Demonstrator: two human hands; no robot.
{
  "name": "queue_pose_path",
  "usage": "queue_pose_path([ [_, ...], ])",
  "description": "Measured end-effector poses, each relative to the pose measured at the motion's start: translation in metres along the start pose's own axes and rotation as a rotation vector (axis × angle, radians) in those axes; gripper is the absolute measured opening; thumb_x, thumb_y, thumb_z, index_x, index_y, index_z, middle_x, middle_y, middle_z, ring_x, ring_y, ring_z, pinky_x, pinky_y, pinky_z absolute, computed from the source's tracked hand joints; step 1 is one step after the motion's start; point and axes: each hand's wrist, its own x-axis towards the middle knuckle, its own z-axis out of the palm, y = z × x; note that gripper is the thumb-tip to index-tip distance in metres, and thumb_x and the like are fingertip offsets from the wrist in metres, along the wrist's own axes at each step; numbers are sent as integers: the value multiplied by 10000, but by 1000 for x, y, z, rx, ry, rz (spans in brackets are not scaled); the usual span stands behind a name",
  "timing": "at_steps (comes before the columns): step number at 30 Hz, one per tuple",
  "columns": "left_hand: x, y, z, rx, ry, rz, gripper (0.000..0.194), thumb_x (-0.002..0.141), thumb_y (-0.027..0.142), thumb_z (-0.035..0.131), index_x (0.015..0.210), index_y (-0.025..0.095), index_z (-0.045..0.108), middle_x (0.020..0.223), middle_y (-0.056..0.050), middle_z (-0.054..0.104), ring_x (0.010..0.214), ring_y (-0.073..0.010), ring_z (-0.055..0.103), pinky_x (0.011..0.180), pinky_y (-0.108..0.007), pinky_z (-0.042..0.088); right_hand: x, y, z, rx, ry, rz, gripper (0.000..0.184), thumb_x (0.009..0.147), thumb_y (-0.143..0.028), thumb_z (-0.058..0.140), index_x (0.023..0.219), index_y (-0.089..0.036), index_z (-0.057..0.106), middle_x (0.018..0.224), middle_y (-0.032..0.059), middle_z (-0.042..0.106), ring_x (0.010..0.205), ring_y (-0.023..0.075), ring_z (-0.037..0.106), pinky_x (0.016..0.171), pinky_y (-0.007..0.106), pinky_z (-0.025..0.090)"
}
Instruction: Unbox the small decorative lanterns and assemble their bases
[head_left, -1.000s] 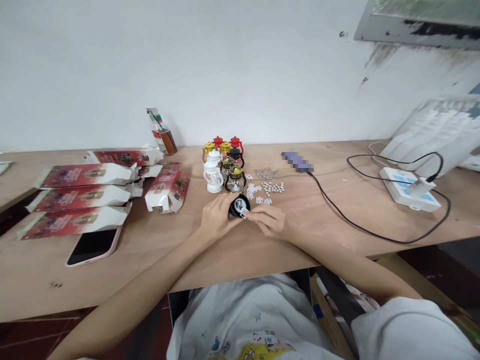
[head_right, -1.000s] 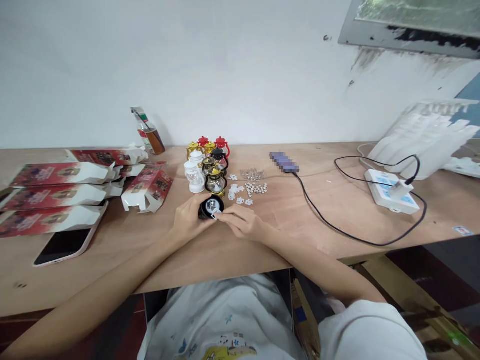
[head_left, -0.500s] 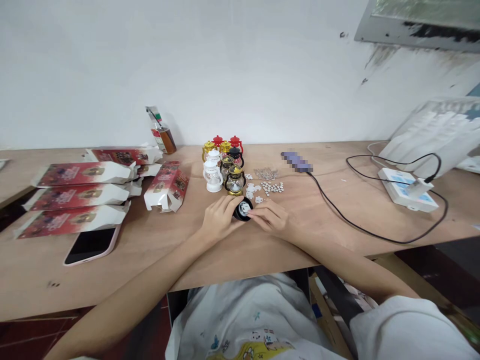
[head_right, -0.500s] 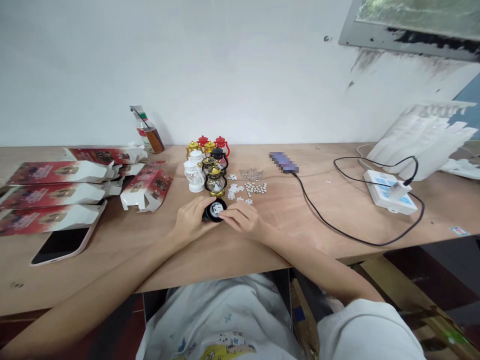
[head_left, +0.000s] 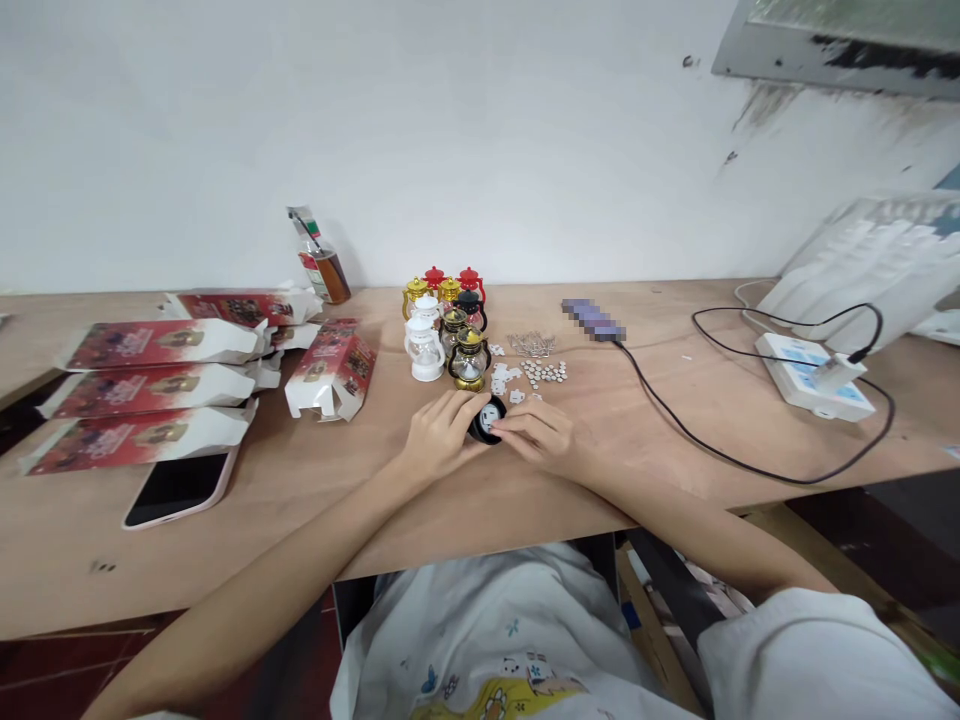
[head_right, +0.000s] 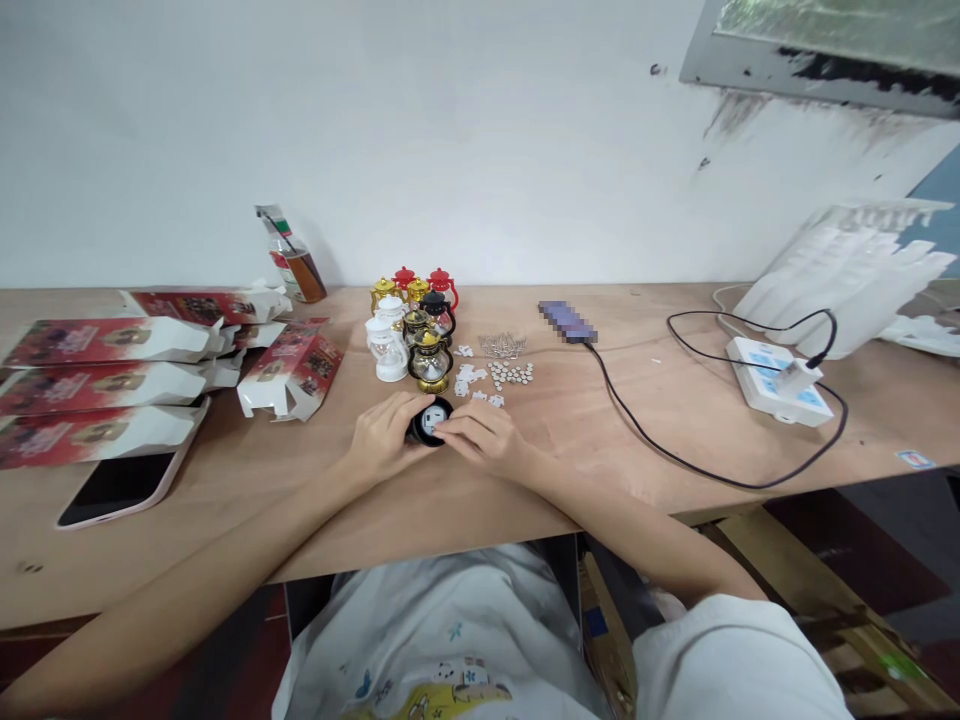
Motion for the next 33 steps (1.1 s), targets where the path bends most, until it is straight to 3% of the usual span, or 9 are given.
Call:
queue_pose_path([
  [3,0,-3,0,-45,-3,34,403,879,428,476,1168,148,460,943,-109,654,820,-206,636,696,-301,502,1,-1,0,87,-12,193,131,813,-208,630,939,-211,593,865,45,568,810,142,571,729,291,500],
  [5,0,-3,0,-62,14,68,360,880,420,482,1136,167,476,968,-102,645,836,-193,628,703,-294,499,1,0,0,176,-18,335,260,772,-299,679,990,-217,562,956,65,535,926,181,545,808,345,486],
  [8,0,-2,-1,-24,10,119,231,888,396,478,999,201,532,1009,-91,627,869,-181,610,710,-286,487,-3,4,4,466,-94,522,414,767,-363,676,1106,-236,475,1092,78,516,1036,195,518,879,372,460],
  [11,1,-1,1,1,-31,130,200,899,370,458,928,193,547,993,-90,624,869,-181,593,705,-291,479,-7,8,9,741,-181,687,417,772,-381,673,1104,-251,457,1087,50,534,1026,169,532,914,353,437],
  [15,1,1,5,8,-45,201,113,896,252,463,947,192,544,962,-80,630,903,-192,574,716,-303,467,-9,9,12,838,-176,749,482,677,-396,760,1049,-251,491,1016,21,548,979,165,542,906,339,423],
  [18,1,2,5,3,-55,174,104,891,232,458,956,192,529,981,-87,622,911,-193,572,720,-311,464,-7,11,10,822,-190,690,462,732,-421,707,1105,-259,488,1055,32,542,1018,176,532,922,346,410],
  [21,2,1,3,-22,-40,99,93,878,245,464,950,191,492,1015,-104,607,907,-197,577,714,-320,472,-6,23,5,691,-138,673,369,836,-457,568,1133,-255,483,1062,44,540,990,172,537,890,340,426],
  [26,0,-10,2,-15,69,8,169,852,283,511,945,192,404,1012,-129,585,873,-214,596,676,-324,502,-16,72,-8,37,-25,681,207,874,-371,490,972,-199,553,954,61,565,872,183,537,831,350,430],
  [33,-3,-21,5,24,78,-89,240,836,344,539,957,199,392,1014,-114,594,865,-222,628,650,-310,509,-32,126,-23,-404,-211,782,223,866,-231,423,989,-152,591,1004,117,583,931,241,533,841,373,413],
])
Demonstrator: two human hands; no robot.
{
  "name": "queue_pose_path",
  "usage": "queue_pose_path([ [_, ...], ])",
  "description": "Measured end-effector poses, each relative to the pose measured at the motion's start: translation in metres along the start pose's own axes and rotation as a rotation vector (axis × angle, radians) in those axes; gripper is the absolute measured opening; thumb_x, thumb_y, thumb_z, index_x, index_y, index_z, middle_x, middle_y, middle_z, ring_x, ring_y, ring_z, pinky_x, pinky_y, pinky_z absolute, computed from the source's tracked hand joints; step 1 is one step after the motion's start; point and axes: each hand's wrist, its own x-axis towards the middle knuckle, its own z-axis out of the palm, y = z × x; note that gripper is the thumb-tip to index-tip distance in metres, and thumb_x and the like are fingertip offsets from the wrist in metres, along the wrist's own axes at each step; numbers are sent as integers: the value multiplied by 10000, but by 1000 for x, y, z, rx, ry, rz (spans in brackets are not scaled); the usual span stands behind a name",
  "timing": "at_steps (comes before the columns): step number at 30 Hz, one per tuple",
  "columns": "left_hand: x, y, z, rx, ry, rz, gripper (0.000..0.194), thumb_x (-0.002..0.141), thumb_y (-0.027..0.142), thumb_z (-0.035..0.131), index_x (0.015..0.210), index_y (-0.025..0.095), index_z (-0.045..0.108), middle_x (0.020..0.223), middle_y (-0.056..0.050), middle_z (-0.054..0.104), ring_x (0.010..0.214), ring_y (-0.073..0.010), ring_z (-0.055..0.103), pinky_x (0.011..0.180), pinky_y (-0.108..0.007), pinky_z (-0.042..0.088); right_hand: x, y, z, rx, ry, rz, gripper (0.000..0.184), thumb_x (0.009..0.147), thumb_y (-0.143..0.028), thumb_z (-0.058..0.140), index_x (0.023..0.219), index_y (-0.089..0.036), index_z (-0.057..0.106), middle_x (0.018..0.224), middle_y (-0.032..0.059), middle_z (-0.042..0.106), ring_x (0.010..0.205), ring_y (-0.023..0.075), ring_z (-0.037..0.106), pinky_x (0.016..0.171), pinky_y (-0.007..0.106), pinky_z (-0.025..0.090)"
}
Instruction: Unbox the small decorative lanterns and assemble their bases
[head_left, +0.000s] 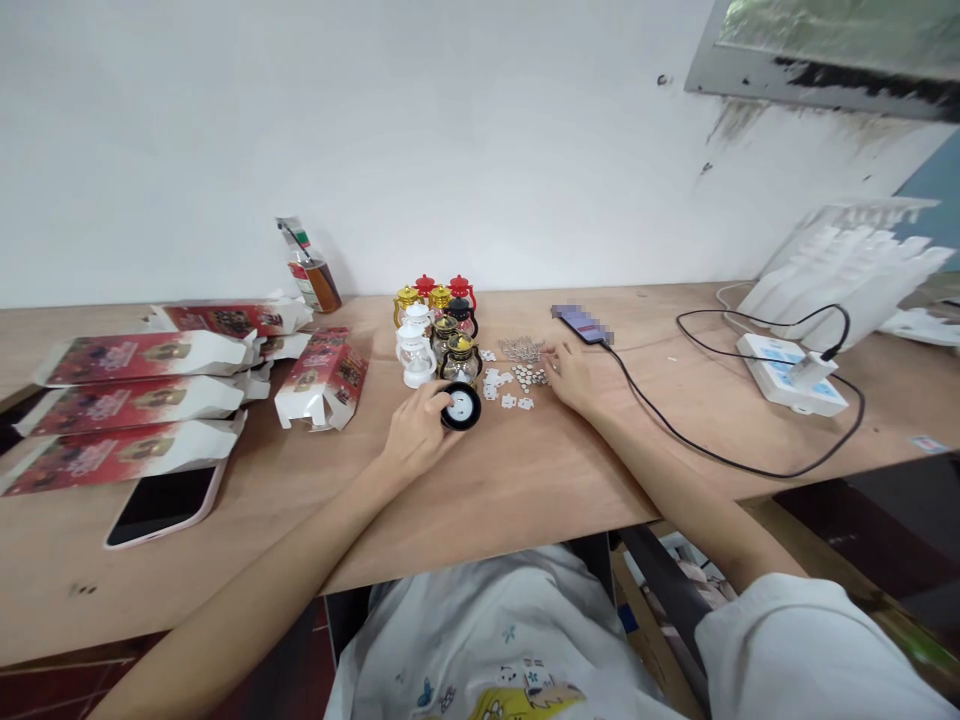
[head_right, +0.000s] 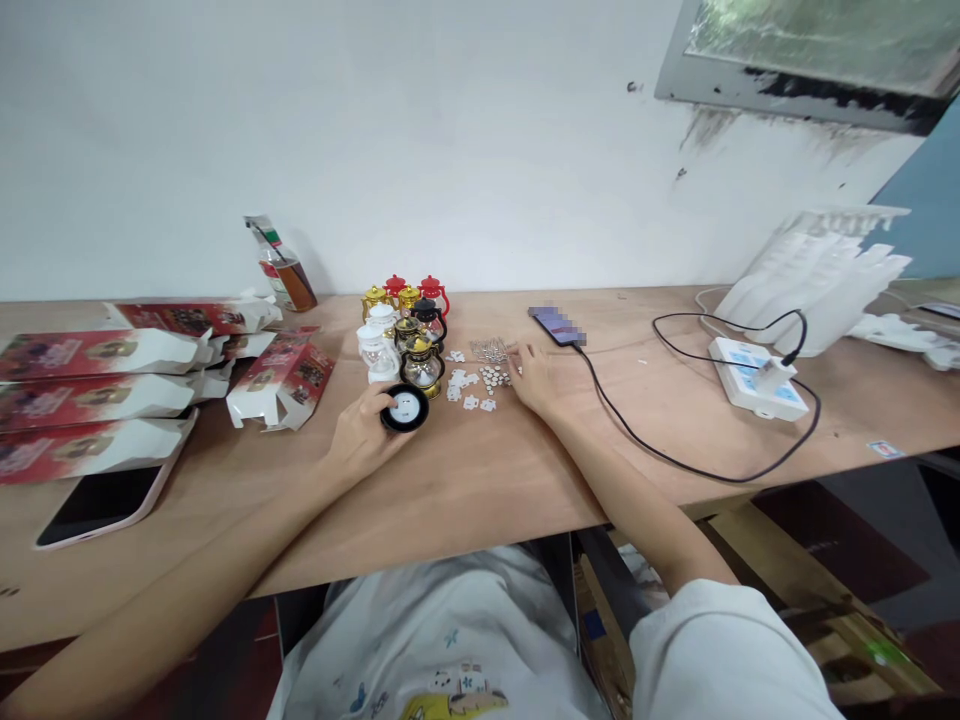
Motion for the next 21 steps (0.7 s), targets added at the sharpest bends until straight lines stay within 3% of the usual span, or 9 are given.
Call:
queue_pose_path([
  [3,0,-1,-2,-26,-15,-12,223,822,303,545,961,209,397,1030,-99,600,886,-212,630,684,-311,507,4,3,0,-109,-53,-6,243,881,-250,426,1010,-171,617,1027,114,586,977,262,512,869,389,387],
  [7,-1,-4,-4,-56,-50,-52,251,765,185,535,969,206,391,1088,-124,581,971,-231,610,752,-351,507,4,-1,0,-180,-28,-51,259,905,-277,416,1005,-185,636,1043,109,590,1007,261,493,894,388,349],
  [15,1,-9,-2,-79,-35,-80,316,667,64,498,923,202,377,1063,-136,570,1009,-255,590,775,-374,502,-4,-22,8,-226,-60,-255,270,922,-307,413,943,-184,653,1040,95,610,1004,233,491,868,359,316],
  [21,-1,-16,-4,-81,-46,-104,318,651,69,506,918,193,387,1078,-157,570,1005,-270,588,763,-384,500,31,-50,12,-367,-324,-314,261,909,-277,440,999,-176,662,1034,118,637,1022,260,483,868,381,289],
])
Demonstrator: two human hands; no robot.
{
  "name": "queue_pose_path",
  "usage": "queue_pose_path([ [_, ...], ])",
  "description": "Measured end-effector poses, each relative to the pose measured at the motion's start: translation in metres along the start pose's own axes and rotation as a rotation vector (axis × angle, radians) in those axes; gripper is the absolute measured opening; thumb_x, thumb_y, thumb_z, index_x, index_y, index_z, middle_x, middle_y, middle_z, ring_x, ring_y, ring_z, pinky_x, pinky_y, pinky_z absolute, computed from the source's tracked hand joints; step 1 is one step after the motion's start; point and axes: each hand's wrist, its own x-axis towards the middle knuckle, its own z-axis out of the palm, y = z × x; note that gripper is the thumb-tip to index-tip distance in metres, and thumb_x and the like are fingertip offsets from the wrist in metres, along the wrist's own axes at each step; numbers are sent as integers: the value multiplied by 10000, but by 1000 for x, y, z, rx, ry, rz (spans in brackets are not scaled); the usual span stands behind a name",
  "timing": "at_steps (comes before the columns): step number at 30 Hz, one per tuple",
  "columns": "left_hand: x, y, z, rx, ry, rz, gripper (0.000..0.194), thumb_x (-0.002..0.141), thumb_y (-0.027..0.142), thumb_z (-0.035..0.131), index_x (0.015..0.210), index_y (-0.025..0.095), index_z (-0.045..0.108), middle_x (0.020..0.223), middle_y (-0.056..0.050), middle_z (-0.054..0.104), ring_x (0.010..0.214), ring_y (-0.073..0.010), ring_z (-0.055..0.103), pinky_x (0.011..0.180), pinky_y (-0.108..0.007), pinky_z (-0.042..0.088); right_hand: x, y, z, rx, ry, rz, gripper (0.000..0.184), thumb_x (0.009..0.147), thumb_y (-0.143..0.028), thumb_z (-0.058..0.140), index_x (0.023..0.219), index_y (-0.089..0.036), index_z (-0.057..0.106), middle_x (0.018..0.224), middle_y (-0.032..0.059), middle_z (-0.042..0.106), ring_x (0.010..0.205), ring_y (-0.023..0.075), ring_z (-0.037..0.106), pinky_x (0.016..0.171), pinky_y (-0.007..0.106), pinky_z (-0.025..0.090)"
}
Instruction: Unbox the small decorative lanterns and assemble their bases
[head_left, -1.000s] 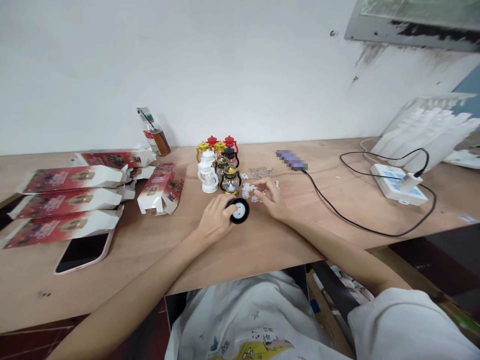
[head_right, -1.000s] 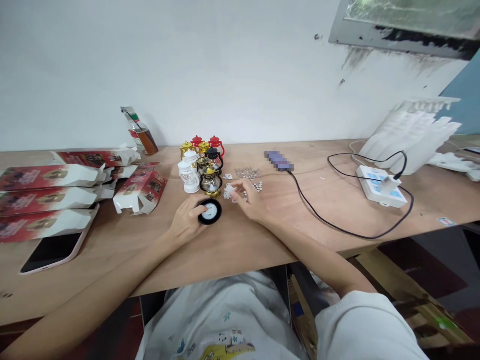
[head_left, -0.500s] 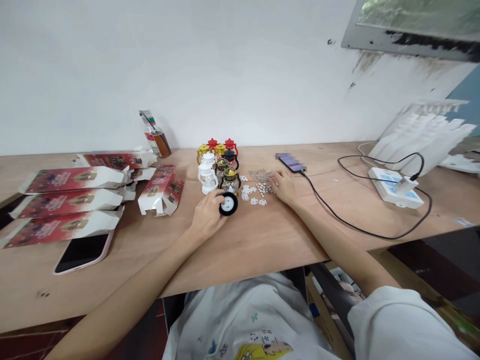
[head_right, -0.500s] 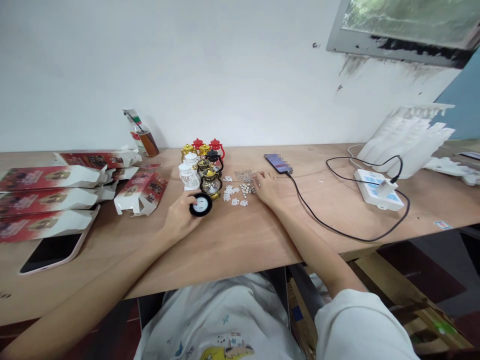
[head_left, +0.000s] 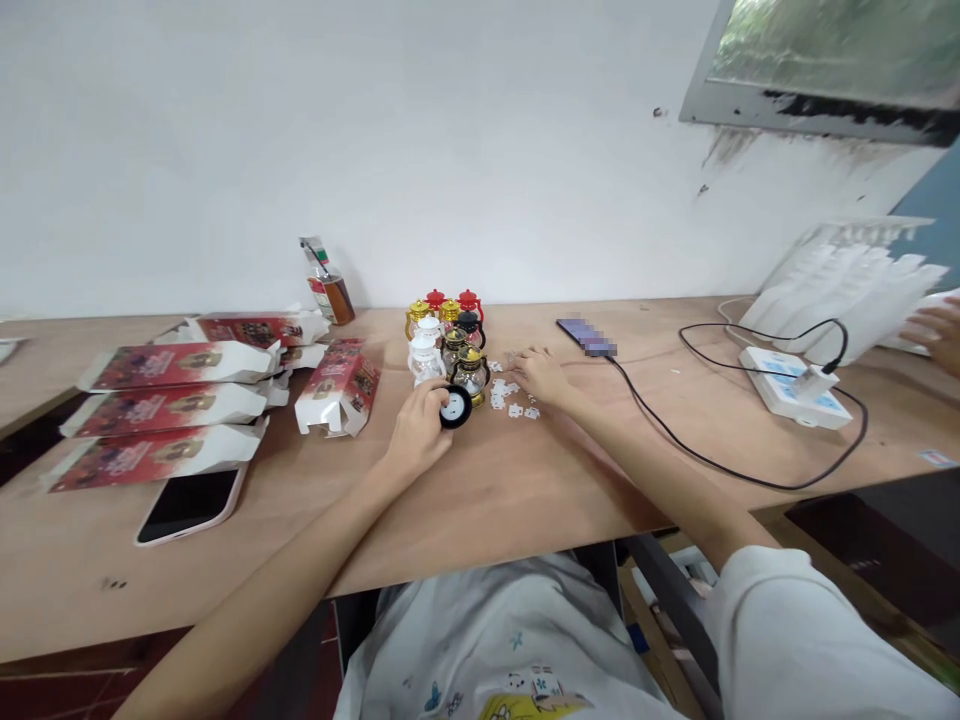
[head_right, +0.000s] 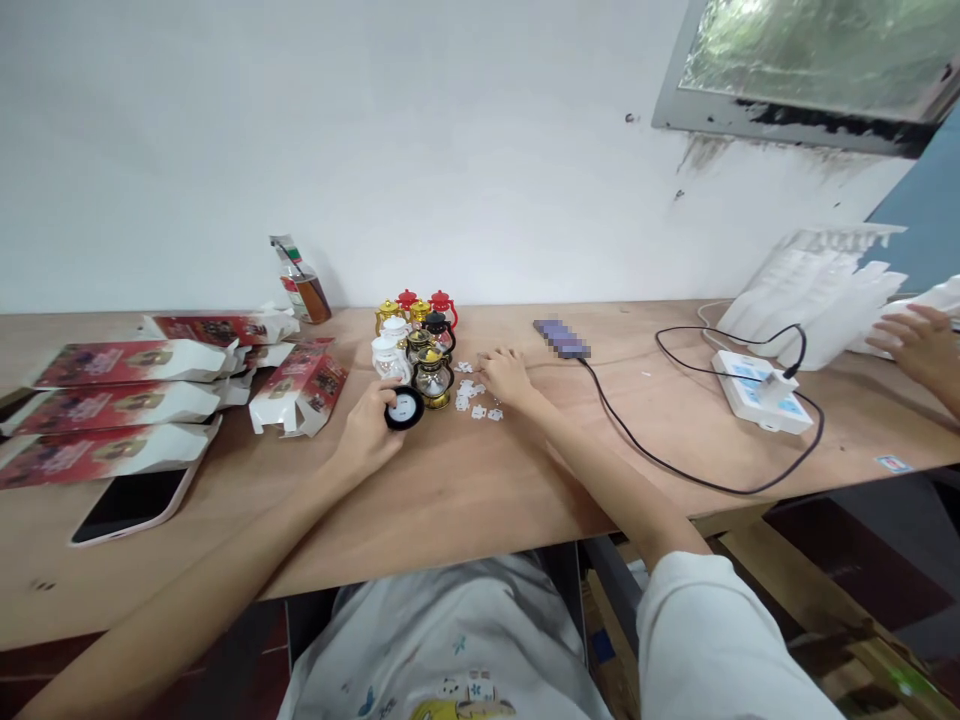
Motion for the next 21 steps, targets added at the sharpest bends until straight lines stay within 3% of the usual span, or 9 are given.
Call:
queue_pose_path([
  [8,0,-4,-1,19,-8,-16,345,639,58,495,927,209,377,1091,-133,554,1046,-259,578,778,-379,506,38,2,-2,-107,-225,-148,285,913,-283,442,1044,-185,675,1076,140,642,1049,271,499,817,365,293],
  [16,-1,-4,-1,25,0,-13,350,634,62,497,930,205,377,1087,-139,559,1020,-261,584,773,-384,504,54,6,11,20,-245,-105,243,870,-257,519,1032,-214,694,1084,100,675,1036,247,539,807,320,345],
  [21,-1,-3,-1,21,11,-32,349,631,54,504,920,210,385,1086,-128,561,1025,-254,585,766,-370,504,58,9,15,132,-229,-81,186,827,-208,570,928,-176,723,961,80,713,905,205,600,730,267,376],
])
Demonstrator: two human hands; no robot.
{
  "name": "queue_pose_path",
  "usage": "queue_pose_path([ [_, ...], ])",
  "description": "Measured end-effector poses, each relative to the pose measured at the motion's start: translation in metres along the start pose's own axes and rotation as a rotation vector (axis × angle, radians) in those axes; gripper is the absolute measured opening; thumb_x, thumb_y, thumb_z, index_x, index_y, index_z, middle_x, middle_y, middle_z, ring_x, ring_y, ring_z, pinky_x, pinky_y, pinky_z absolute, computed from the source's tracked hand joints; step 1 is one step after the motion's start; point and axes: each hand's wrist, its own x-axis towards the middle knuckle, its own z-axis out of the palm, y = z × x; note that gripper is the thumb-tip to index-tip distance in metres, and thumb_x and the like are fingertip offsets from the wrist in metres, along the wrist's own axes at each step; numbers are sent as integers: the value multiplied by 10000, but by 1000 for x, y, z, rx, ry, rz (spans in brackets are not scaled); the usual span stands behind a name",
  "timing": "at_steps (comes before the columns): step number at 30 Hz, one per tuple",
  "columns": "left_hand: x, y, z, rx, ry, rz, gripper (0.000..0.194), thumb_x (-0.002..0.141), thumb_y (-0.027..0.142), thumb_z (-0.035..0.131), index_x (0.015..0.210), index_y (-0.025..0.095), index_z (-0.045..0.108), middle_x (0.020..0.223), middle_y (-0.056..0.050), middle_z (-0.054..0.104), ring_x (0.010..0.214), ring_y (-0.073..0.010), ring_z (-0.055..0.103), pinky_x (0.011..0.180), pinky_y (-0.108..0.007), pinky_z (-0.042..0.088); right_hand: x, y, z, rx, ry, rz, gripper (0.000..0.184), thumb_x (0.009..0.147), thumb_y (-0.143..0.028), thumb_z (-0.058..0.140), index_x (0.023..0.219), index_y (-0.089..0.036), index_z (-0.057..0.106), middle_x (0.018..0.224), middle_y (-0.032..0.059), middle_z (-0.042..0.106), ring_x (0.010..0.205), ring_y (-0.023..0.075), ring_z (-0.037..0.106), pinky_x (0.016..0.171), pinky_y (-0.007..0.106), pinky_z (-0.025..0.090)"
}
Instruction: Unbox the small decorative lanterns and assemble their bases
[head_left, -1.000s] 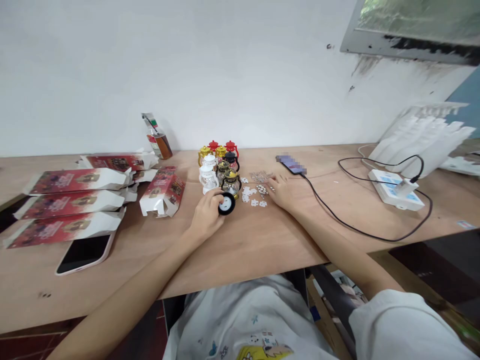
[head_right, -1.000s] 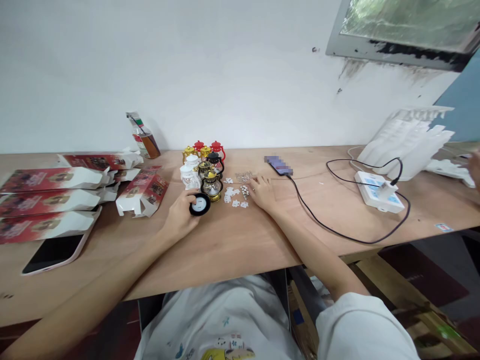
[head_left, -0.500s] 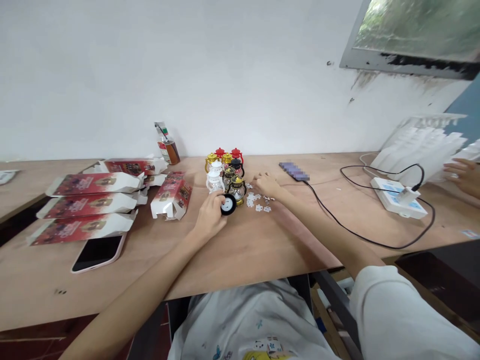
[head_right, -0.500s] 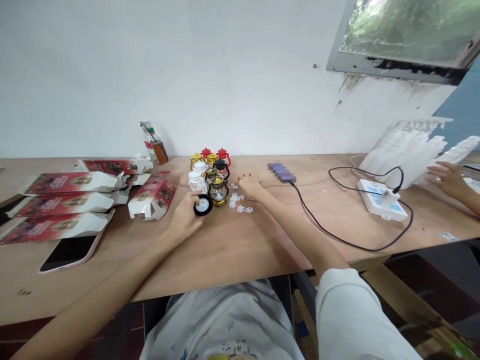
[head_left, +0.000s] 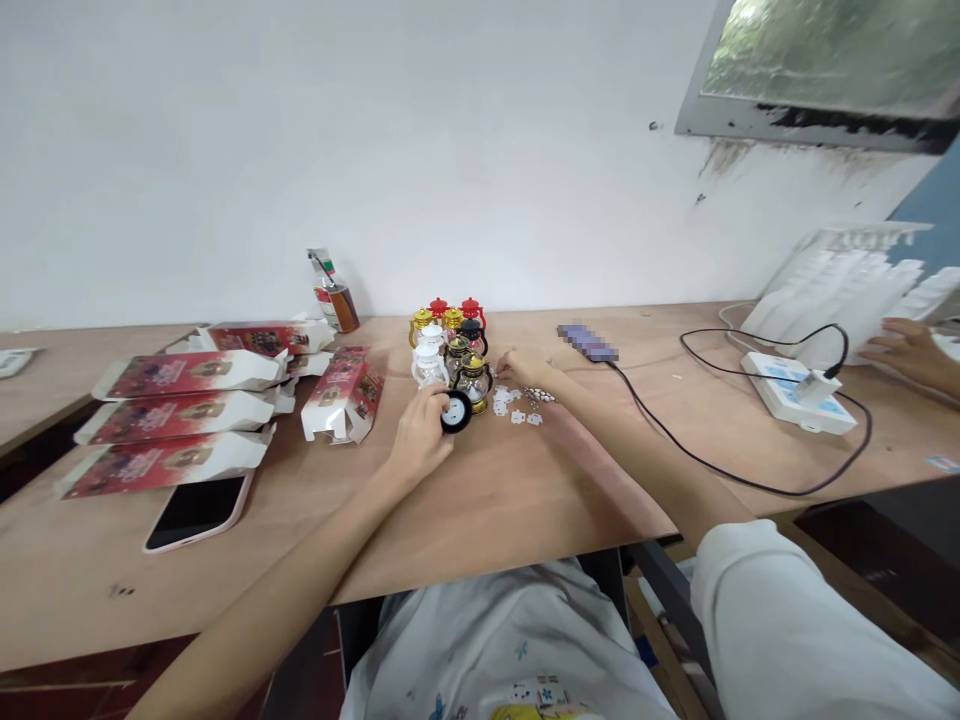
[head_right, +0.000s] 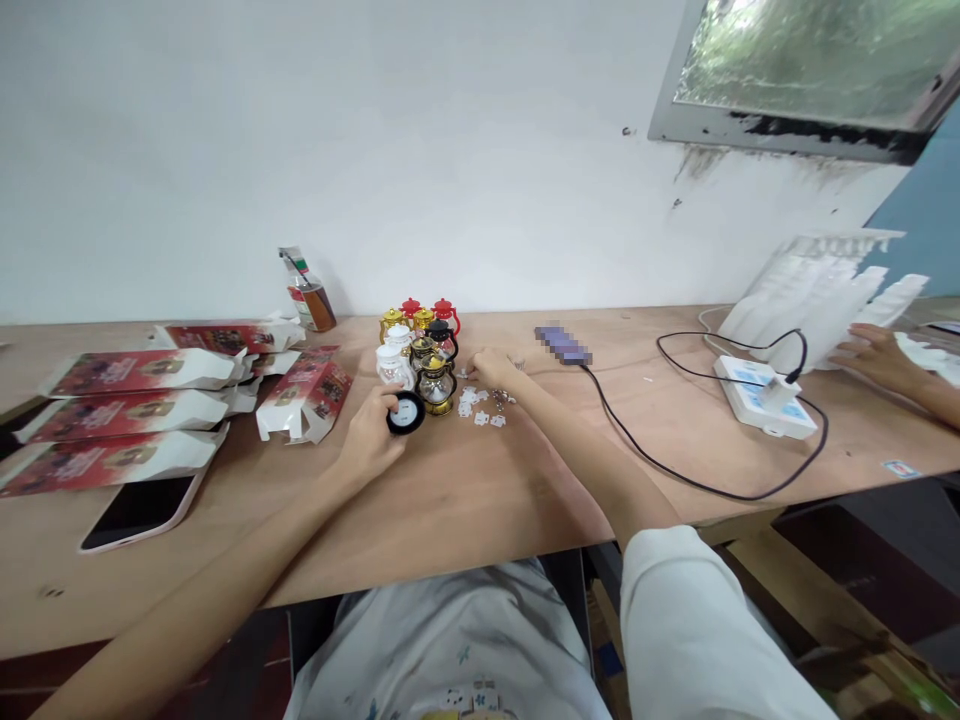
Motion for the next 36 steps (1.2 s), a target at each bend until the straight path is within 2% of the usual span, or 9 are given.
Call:
queue_pose_path([
  [7,0,1,0,10,1,21,347,630,55,505,925,201,393,1083,-140,567,1005,-264,591,764,-389,513,-8,-1,-2,188,94,45,111,775,-195,637,799,-132,724,873,83,719,801,169,611,712,248,405],
  [13,0,3,0,6,36,26,351,671,37,509,974,185,415,1086,-150,568,999,-257,600,765,-383,526,-13,-6,2,358,264,153,212,879,-197,469,934,-105,651,890,93,702,798,147,614,735,263,445],
  [17,0,4,0,23,33,54,346,674,30,520,983,158,432,1084,-178,568,999,-270,594,759,-388,527,-25,-25,-3,456,398,169,253,923,-246,392,996,-121,599,917,82,682,819,143,616,751,267,461],
  [20,2,4,-1,110,37,95,343,655,18,509,964,161,464,1045,-163,586,993,-279,590,749,-392,524,-49,-50,-8,574,598,52,245,928,-276,404,983,-158,612,932,57,671,846,145,612,763,273,466],
  [22,3,5,-1,204,48,169,325,656,6,498,933,177,499,1004,-132,600,994,-279,587,771,-406,513,-70,-66,-8,568,696,-60,238,929,-263,419,975,-174,634,917,51,663,859,144,608,772,277,470],
  [26,7,9,-3,304,106,354,255,730,6,493,885,197,561,941,-87,620,1035,-260,565,874,-445,466,-103,-89,1,518,770,-266,242,930,-194,411,1004,-191,642,888,59,671,839,138,616,741,275,496],
  [31,13,15,-8,409,175,468,125,813,99,526,829,214,572,893,-46,632,1045,-231,567,903,-442,442,-111,-100,13,480,909,-419,126,882,-154,513,857,-197,630,798,40,693,746,131,633,678,276,519],
  [36,14,20,-12,460,271,530,88,817,146,565,781,217,529,891,-27,663,1042,-207,605,913,-402,424,-111,-108,9,363,990,-534,128,840,-115,564,739,-193,553,743,38,676,704,129,615,634,273,505],
])
